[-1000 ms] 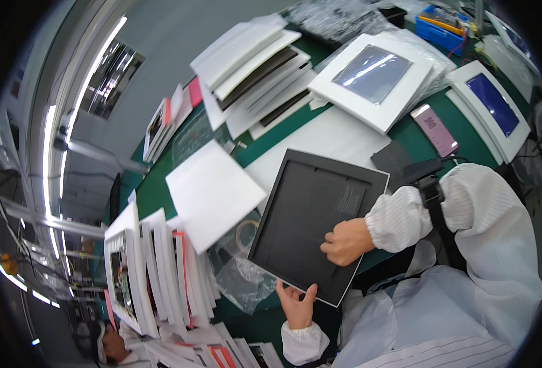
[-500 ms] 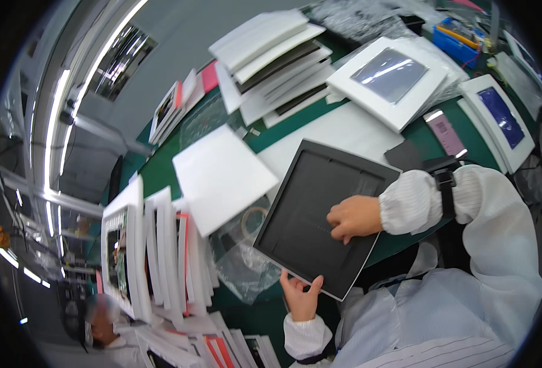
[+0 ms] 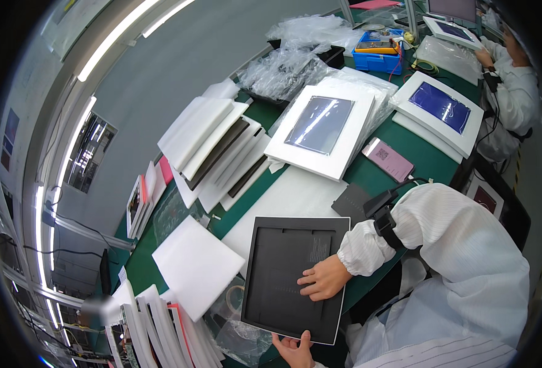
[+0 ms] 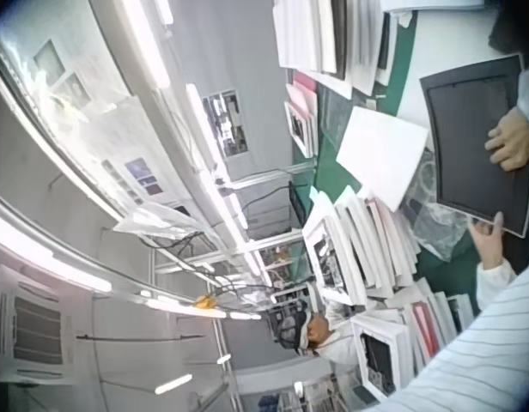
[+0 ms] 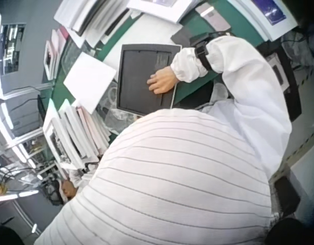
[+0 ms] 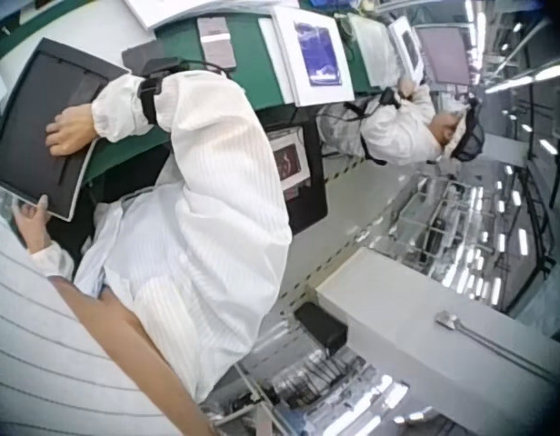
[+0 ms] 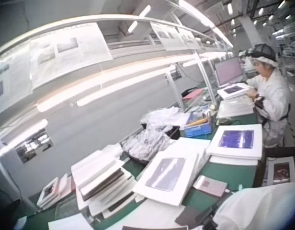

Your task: Assembling electronic display modules and frames at an industrial workstation.

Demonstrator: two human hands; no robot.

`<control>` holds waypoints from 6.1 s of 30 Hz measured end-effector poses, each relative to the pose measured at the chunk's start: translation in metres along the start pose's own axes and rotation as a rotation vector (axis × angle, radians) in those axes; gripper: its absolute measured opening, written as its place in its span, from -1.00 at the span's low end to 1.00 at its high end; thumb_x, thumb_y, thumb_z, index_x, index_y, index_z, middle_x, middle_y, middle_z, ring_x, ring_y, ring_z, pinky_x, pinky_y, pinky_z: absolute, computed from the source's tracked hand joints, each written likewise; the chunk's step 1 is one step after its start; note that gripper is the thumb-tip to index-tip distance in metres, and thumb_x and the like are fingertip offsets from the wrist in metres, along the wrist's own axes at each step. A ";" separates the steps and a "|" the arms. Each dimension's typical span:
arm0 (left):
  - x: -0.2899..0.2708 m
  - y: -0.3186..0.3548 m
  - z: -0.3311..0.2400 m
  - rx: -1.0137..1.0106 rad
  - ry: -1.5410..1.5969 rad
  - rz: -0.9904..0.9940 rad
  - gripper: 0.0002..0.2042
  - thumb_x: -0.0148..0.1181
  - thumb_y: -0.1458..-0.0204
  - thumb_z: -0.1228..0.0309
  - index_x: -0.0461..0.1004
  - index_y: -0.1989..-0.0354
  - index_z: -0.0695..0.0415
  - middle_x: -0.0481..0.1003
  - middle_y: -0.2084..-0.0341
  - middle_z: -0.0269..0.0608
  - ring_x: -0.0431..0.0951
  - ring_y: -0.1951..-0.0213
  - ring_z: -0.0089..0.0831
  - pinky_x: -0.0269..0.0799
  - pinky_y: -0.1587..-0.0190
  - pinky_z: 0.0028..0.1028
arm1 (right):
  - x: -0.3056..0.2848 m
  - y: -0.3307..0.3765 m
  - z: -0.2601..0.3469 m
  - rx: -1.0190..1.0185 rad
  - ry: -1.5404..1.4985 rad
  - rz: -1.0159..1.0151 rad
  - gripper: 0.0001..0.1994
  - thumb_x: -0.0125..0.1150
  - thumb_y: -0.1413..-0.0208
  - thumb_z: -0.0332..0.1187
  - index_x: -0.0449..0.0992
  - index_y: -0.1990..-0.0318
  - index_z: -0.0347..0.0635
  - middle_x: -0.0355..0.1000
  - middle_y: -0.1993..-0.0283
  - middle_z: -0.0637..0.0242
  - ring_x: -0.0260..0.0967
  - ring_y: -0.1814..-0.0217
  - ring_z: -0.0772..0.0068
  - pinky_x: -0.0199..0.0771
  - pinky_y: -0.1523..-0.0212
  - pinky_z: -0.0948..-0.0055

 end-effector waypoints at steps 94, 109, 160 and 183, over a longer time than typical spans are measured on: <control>0.036 -0.011 -0.141 0.580 -0.807 -0.008 -0.65 0.25 0.19 0.51 0.49 0.13 0.17 0.52 0.20 -0.09 0.52 0.14 -0.21 0.39 0.08 -0.40 | -0.055 0.012 -0.026 1.011 -0.405 -0.241 -0.21 0.27 0.43 -0.29 0.20 -0.11 -0.35 0.11 -0.13 -0.36 0.14 -0.11 -0.22 0.17 -0.14 0.14; 0.019 -0.106 -0.117 0.652 -1.030 -0.115 -0.26 0.31 0.16 0.15 0.16 -0.18 0.25 0.22 -0.14 0.02 0.17 -0.17 -0.08 0.03 -0.20 -0.20 | -0.011 -0.014 -0.021 0.802 -0.331 0.032 -0.27 0.32 0.16 -0.08 0.21 -0.14 -0.28 0.06 -0.24 -0.15 -0.06 -0.33 -0.09 -0.06 -0.31 0.08; 0.086 -0.072 -0.109 0.436 -1.213 0.191 0.22 0.53 0.59 0.04 -0.19 -0.33 -0.09 -0.19 -0.27 0.28 -0.31 -0.32 0.17 -0.42 -0.23 0.14 | 0.008 0.019 -0.053 0.924 -0.515 0.034 -0.30 0.35 0.20 -0.22 0.25 -0.18 -0.07 -0.05 -0.36 0.22 -0.24 -0.44 0.19 -0.17 -0.37 0.19; 0.077 -0.069 -0.106 0.425 -1.215 0.193 0.17 0.53 0.52 0.07 -0.16 -0.32 -0.02 -0.19 -0.27 0.30 -0.27 -0.32 0.15 -0.32 -0.20 0.16 | 0.004 0.000 -0.052 0.984 -0.386 0.169 -0.21 0.45 0.35 -0.14 0.26 -0.14 -0.09 -0.05 -0.36 0.22 -0.26 -0.44 0.17 -0.24 -0.38 0.15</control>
Point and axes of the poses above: each hand's wrist, its own y-axis away from the middle knuckle, its own x-axis out of the palm, z = x × y, the point moved 8 cm from there along -y, towards the middle knuckle
